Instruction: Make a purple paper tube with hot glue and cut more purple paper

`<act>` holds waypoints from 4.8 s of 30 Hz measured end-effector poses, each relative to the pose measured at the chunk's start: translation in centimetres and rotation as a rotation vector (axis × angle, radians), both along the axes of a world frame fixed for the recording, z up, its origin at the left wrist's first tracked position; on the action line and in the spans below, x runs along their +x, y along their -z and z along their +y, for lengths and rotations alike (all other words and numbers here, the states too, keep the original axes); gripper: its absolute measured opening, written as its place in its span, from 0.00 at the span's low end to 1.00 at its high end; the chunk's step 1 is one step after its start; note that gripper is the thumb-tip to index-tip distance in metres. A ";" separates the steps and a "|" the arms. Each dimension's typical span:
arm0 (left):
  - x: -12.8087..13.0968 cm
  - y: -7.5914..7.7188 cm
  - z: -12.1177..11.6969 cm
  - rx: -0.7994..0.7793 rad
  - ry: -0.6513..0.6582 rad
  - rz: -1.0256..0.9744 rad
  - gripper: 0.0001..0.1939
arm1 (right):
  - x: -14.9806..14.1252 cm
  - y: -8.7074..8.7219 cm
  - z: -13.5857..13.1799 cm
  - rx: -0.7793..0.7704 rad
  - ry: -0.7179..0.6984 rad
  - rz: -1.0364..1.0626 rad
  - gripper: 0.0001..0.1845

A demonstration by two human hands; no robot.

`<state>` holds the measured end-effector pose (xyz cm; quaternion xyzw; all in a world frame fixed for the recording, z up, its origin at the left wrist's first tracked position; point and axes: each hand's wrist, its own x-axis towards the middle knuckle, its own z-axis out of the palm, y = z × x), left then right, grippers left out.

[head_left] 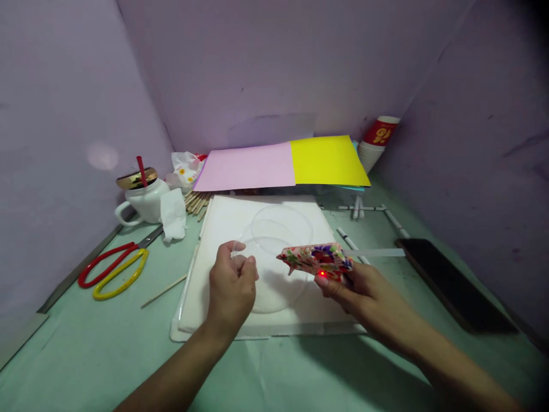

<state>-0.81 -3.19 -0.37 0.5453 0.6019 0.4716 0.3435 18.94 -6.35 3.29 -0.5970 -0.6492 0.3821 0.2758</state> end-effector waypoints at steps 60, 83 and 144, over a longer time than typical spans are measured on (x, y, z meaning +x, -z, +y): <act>0.1 -0.2 0.3 0.019 0.058 -0.022 0.09 | -0.1 0.2 0.8 0.131 -0.166 -0.159 0.17; -0.1 0.0 0.3 0.014 0.127 -0.025 0.08 | 0.2 -0.1 1.9 0.109 -0.284 -0.107 0.18; 0.0 -0.3 0.5 -0.057 0.127 -0.076 0.08 | 0.3 -0.6 2.1 0.148 -0.354 -0.228 0.23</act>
